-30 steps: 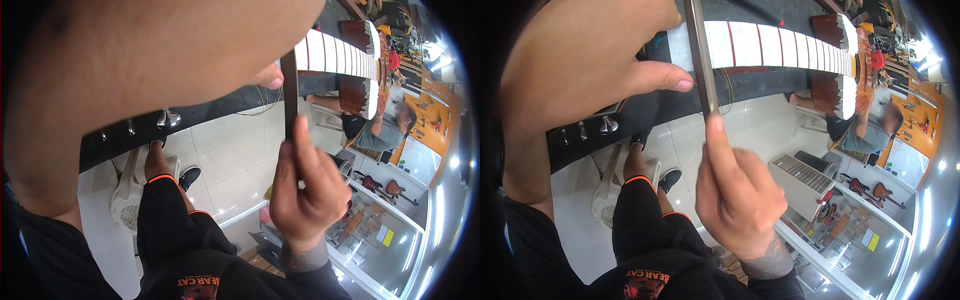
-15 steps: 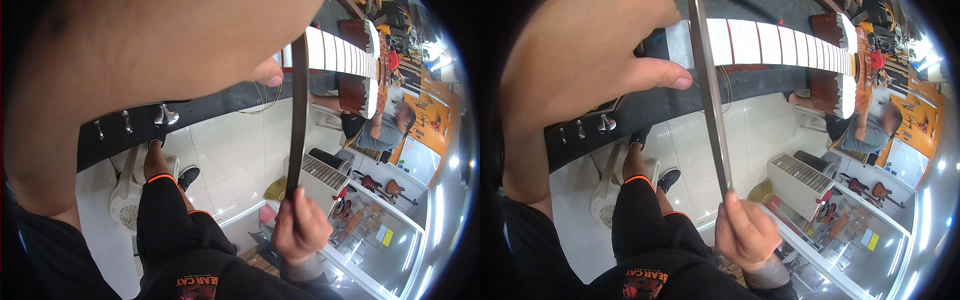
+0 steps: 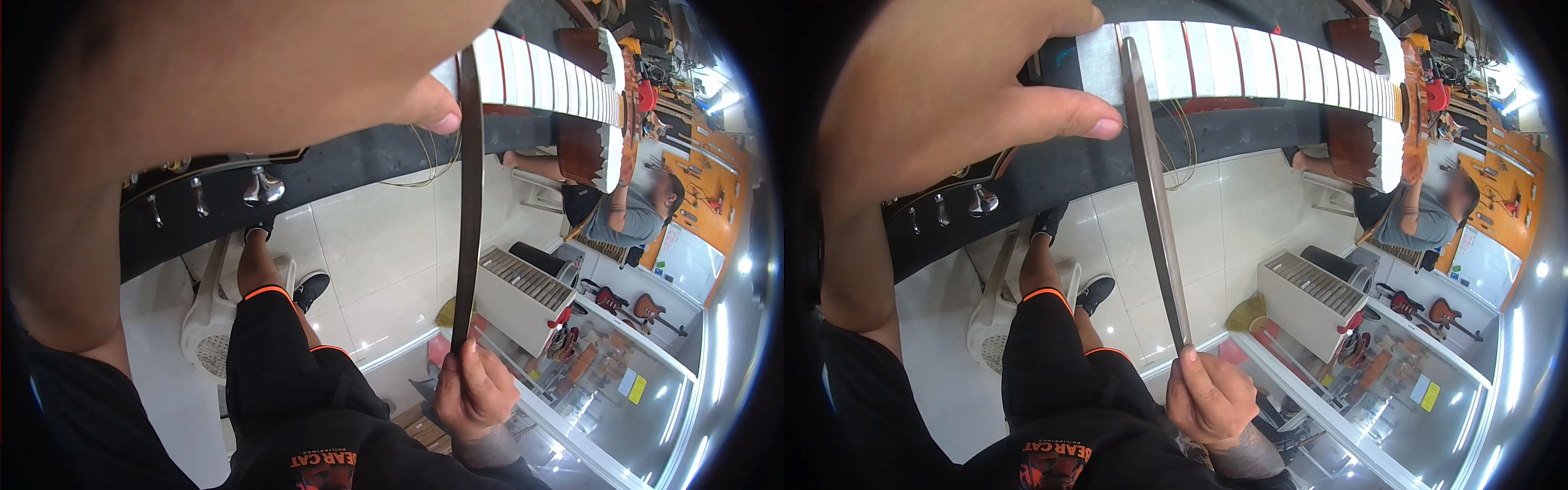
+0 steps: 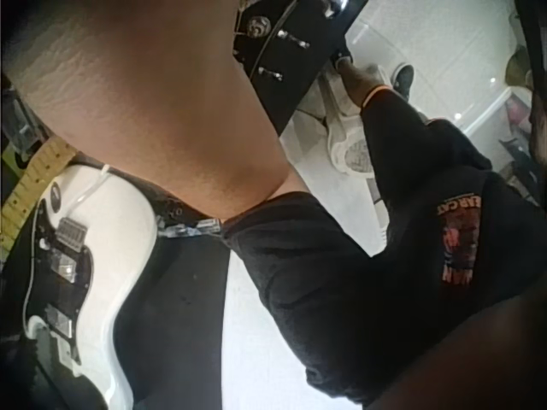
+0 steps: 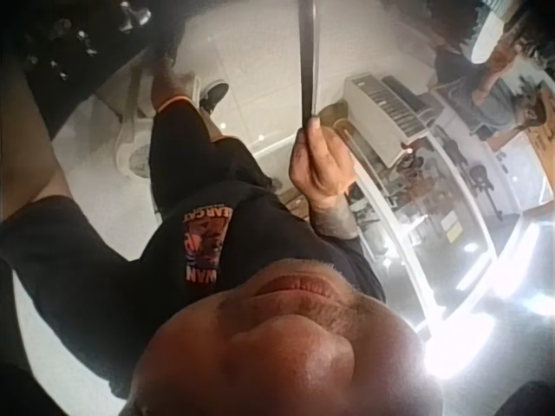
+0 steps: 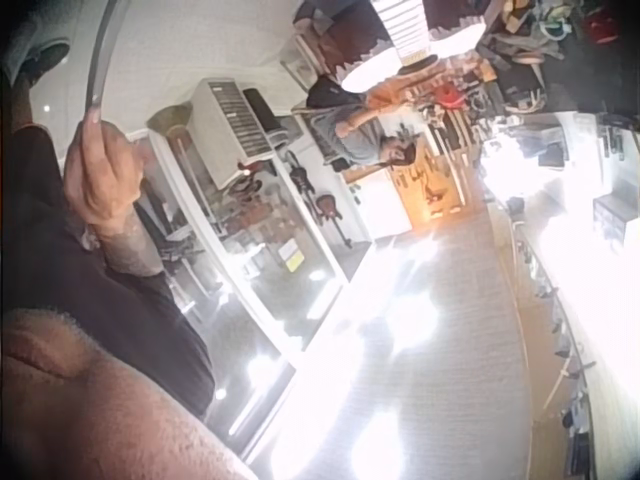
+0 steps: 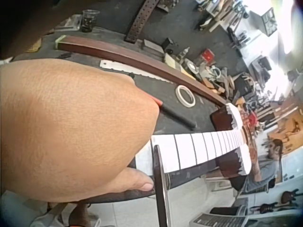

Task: The person uses a long metal file to sand down the frets on a guitar neck, moving the file back and forth across the white tape-covered fretboard while holding the neck steady.

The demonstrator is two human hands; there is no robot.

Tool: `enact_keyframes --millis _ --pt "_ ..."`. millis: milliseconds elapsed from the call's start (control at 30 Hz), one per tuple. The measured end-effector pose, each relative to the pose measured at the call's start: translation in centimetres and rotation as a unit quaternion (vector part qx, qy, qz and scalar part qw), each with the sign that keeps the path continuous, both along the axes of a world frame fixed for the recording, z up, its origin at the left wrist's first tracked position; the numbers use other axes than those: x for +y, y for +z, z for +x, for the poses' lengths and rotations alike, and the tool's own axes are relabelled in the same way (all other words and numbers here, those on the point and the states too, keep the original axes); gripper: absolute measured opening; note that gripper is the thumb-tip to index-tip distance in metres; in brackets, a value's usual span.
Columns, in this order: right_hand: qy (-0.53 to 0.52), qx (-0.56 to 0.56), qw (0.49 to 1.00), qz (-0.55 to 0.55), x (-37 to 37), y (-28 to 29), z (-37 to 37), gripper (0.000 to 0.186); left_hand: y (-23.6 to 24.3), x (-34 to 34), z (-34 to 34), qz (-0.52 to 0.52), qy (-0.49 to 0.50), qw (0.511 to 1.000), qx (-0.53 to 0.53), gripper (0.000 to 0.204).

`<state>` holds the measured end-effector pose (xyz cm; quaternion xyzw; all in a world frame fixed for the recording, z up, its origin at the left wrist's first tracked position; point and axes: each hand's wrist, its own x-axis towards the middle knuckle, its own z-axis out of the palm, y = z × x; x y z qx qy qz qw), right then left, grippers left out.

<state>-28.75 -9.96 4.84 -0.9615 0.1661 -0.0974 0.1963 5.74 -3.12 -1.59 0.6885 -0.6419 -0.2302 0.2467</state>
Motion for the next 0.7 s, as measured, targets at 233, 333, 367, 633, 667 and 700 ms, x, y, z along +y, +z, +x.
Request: enact_keyframes --millis 233,333,367,633,667,700 --pt "0.002 0.0 1.0 -0.011 -0.1 0.0 -0.3 0.053 -0.4 -0.9 -0.1 -0.018 -0.012 1.0 0.008 0.048" --pt "0.003 0.004 1.0 -0.014 -0.1 0.1 0.2 0.053 -0.3 -0.7 -0.1 -0.018 -0.013 1.0 0.009 0.048" --pt "0.003 0.008 1.0 -0.019 -0.1 0.2 0.6 0.054 -0.2 -0.5 -0.1 -0.017 -0.013 1.0 0.009 0.048" --pt "0.027 -0.023 0.998 -0.049 -1.2 -0.4 5.0 0.052 -0.1 -0.5 -0.3 -0.012 -0.023 1.0 0.007 0.049" --pt "0.025 -0.029 0.998 -0.058 -1.2 -0.4 6.0 0.051 -0.1 -0.6 -0.4 -0.011 -0.026 1.0 0.007 0.049" --pt "0.025 -0.025 0.997 -0.065 -1.4 -0.2 6.9 0.049 0.0 -0.6 -0.4 -0.012 -0.028 1.0 0.007 0.049"
